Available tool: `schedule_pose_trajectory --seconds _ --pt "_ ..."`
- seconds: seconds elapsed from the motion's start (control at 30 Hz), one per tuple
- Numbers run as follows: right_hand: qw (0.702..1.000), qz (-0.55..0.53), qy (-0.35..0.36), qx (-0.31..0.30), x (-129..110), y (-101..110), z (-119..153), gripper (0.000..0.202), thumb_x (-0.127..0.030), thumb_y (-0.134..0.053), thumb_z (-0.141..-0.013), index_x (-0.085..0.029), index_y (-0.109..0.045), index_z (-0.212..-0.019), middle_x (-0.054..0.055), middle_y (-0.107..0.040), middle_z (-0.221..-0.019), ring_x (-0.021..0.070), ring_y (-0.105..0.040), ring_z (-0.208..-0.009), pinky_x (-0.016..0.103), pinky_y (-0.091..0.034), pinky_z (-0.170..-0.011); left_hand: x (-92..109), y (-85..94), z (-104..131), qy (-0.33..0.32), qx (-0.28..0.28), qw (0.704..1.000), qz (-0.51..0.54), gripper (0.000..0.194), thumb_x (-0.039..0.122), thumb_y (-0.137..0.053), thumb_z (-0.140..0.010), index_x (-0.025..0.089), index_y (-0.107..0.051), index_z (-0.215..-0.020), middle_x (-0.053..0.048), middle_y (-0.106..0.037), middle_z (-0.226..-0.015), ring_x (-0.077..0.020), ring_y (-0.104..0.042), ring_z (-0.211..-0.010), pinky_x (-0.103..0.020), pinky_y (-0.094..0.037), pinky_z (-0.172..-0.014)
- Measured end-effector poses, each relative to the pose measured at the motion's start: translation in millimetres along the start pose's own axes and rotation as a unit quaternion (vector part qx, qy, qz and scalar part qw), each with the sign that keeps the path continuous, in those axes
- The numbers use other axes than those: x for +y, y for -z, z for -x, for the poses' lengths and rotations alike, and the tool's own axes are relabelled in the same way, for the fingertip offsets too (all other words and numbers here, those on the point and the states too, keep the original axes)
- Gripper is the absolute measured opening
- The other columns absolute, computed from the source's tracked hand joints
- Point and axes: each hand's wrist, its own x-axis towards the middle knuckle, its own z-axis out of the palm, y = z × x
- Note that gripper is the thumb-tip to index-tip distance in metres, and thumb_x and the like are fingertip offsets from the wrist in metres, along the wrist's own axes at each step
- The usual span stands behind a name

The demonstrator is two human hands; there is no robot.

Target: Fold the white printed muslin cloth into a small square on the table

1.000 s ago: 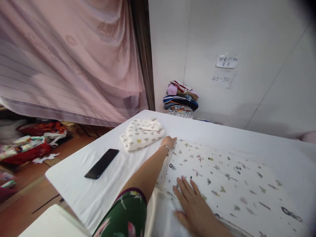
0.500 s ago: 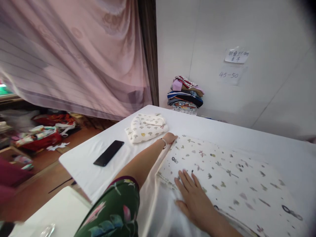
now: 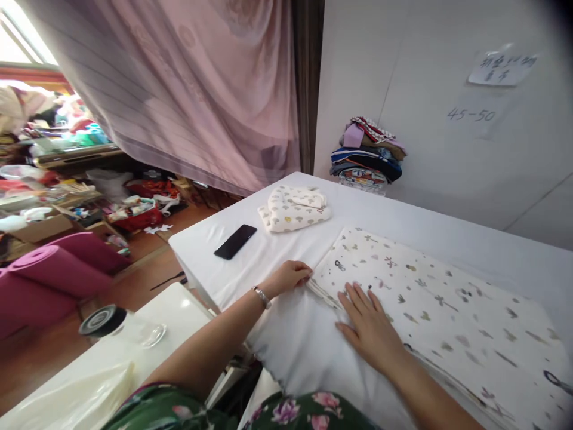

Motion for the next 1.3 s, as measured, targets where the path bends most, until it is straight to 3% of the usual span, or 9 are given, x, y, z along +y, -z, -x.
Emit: schedule_pose_trajectory --seconds 0.13,0.27,0.47,0.73,1.1,1.3 --pt "1.0 -0.016 -0.003 0.014 1 -1 1 0.054 -0.048 -0.035 -0.09 -0.022 -0.037 -0.137 0.007 -0.031 -0.144 0.0257 -0.023 -0.134 0.05 -0.023 -0.106 -8 -5.3 23 -0.005 0.059 0.998 -0.006 0.028 0.041 -0.053 -0.074 0.018 -0.067 -0.081 0.003 -0.055 -0.058 -0.0092 -0.047 -0.052 -0.021 -0.038 -0.052" --pt "0.997 -0.052 -0.037 0.031 2 4 -3 0.043 -0.042 -0.037 -0.09 -0.02 -0.054 -0.124 0.008 -0.046 -0.135 0.0256 -0.035 -0.128 0.047 -0.031 -0.102 -15 -15.8 32 -0.054 0.106 0.993 -0.01 0.025 0.04 -0.055 -0.073 0.018 -0.065 -0.08 0.001 -0.061 -0.069 -0.0109 -0.051 -0.06 -0.022 -0.04 -0.056" --pt "0.988 -0.124 -0.046 0.075 -14 25 -34 0.027 -0.029 -0.043 -0.087 -0.02 -0.065 -0.099 0.006 -0.065 -0.104 0.0199 -0.057 -0.099 0.034 -0.043 -0.088 -14 -28.0 39 -0.117 0.145 0.978 -0.096 0.027 0.037 -0.06 -0.07 0.022 -0.063 -0.092 0.0 -0.063 -0.082 -0.0135 -0.057 -0.071 -0.023 -0.042 -0.063" --pt "0.99 -0.115 -0.061 0.056 -34 12 -82 0.015 -0.022 -0.048 -0.085 -0.019 -0.061 -0.078 0.003 -0.061 -0.082 0.017 -0.055 -0.081 0.028 -0.041 -0.073 -17 -31.1 38 -0.124 0.171 0.968 -0.133 0.019 0.033 -0.054 -0.075 0.02 -0.063 -0.084 -0.001 -0.064 -0.078 -0.0147 -0.057 -0.071 -0.025 -0.041 -0.064" --pt "0.979 -0.179 -0.044 0.087 -27 1 -79 0.019 -0.018 -0.04 -0.088 -0.02 -0.05 -0.071 -0.001 -0.053 -0.074 0.013 -0.051 -0.072 0.024 -0.037 -0.065 -17 -31.3 34 -0.134 0.165 0.961 -0.174 0.016 0.032 -0.052 -0.078 0.021 -0.062 -0.084 0.0 -0.063 -0.08 -0.0145 -0.056 -0.072 -0.025 -0.038 -0.064" --pt "0.984 -0.159 -0.008 0.082 -29 -2 -77 0.02 -0.018 -0.039 -0.088 -0.02 -0.051 -0.073 0.001 -0.053 -0.075 0.014 -0.05 -0.071 0.025 -0.037 -0.065 -16 -30.1 35 -0.133 0.159 0.962 -0.178 0.014 0.028 -0.052 -0.077 0.021 -0.062 -0.084 0.0 -0.063 -0.081 -0.0145 -0.056 -0.073 -0.024 -0.038 -0.064"
